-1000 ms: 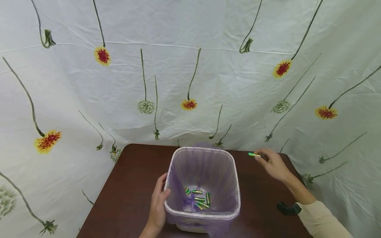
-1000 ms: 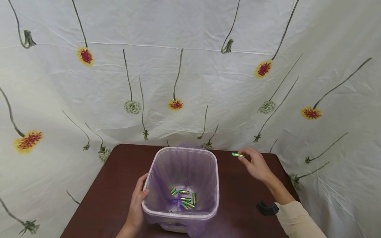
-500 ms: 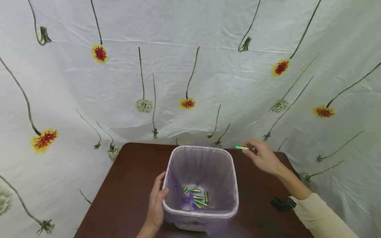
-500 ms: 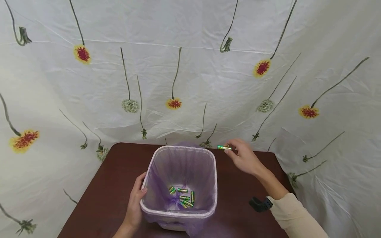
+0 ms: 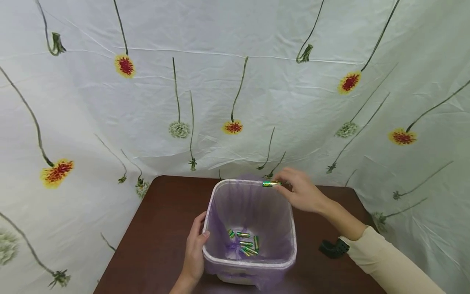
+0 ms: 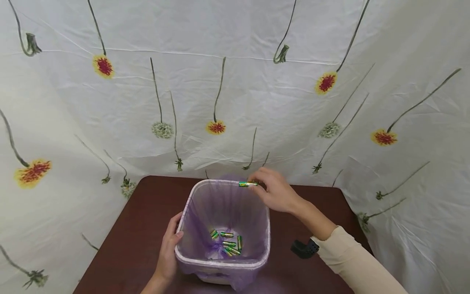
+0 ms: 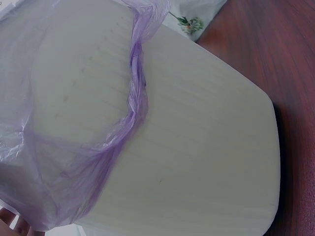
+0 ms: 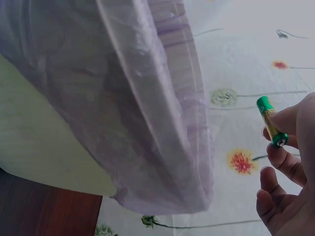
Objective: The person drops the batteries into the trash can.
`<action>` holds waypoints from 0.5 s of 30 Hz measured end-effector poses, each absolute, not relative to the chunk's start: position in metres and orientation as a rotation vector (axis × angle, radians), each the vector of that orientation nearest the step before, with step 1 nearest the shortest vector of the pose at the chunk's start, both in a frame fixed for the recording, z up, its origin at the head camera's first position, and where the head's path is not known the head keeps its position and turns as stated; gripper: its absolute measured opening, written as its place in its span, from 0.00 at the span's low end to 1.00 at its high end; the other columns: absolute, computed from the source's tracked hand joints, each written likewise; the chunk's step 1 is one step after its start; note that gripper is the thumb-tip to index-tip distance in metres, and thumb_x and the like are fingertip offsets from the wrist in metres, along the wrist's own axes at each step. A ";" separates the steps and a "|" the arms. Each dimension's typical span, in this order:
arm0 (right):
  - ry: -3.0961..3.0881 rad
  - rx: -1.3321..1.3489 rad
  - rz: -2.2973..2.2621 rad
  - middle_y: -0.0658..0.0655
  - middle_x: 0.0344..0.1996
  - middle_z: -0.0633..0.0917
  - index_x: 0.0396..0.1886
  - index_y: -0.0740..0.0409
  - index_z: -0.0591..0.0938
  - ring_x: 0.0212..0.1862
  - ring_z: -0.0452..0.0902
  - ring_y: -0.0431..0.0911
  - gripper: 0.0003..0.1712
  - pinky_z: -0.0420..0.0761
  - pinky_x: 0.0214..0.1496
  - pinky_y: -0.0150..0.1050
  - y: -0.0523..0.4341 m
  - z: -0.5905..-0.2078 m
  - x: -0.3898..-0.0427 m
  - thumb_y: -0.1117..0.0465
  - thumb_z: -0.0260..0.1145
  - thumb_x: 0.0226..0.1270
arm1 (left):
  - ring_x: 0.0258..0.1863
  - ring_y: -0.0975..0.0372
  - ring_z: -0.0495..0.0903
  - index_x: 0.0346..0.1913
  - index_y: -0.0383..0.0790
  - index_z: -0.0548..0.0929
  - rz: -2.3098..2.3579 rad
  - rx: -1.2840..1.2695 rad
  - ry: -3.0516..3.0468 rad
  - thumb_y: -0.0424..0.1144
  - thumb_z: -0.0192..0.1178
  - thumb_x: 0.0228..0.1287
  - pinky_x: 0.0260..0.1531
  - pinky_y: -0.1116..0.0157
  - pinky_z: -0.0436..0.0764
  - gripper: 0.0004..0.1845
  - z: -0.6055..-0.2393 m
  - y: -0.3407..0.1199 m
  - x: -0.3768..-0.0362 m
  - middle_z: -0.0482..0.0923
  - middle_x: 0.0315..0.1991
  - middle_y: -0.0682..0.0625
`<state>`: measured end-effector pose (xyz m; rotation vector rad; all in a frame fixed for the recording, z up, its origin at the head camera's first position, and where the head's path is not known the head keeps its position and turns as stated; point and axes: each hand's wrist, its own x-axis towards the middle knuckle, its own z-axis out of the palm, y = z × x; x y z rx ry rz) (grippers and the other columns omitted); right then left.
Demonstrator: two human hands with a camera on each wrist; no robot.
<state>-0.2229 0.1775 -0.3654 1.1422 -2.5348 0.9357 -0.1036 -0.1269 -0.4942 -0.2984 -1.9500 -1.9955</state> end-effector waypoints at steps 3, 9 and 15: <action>-2.537 1.170 0.947 0.50 0.46 0.84 0.54 0.57 0.86 0.43 0.79 0.47 0.12 0.80 0.41 0.44 0.171 -0.365 -0.224 0.62 0.68 0.74 | 0.56 0.52 0.76 0.71 0.33 0.72 -1.995 -0.297 -1.949 0.29 0.43 0.69 0.53 0.67 0.76 0.28 -0.494 -0.127 -0.103 0.75 0.62 0.39; -2.613 1.092 0.979 0.55 0.59 0.81 0.68 0.55 0.79 0.57 0.78 0.56 0.24 0.78 0.56 0.58 0.170 -0.361 -0.223 0.55 0.66 0.77 | 0.57 0.51 0.77 0.72 0.34 0.71 -2.021 -0.309 -1.946 0.30 0.43 0.70 0.54 0.66 0.77 0.28 -0.494 -0.127 -0.105 0.74 0.63 0.39; -2.634 1.064 0.956 0.55 0.55 0.81 0.68 0.55 0.79 0.54 0.78 0.56 0.24 0.79 0.53 0.58 0.176 -0.363 -0.220 0.54 0.65 0.77 | 0.59 0.53 0.75 0.72 0.32 0.70 -2.033 -0.291 -1.940 0.31 0.42 0.70 0.56 0.68 0.74 0.28 -0.491 -0.127 -0.106 0.73 0.65 0.38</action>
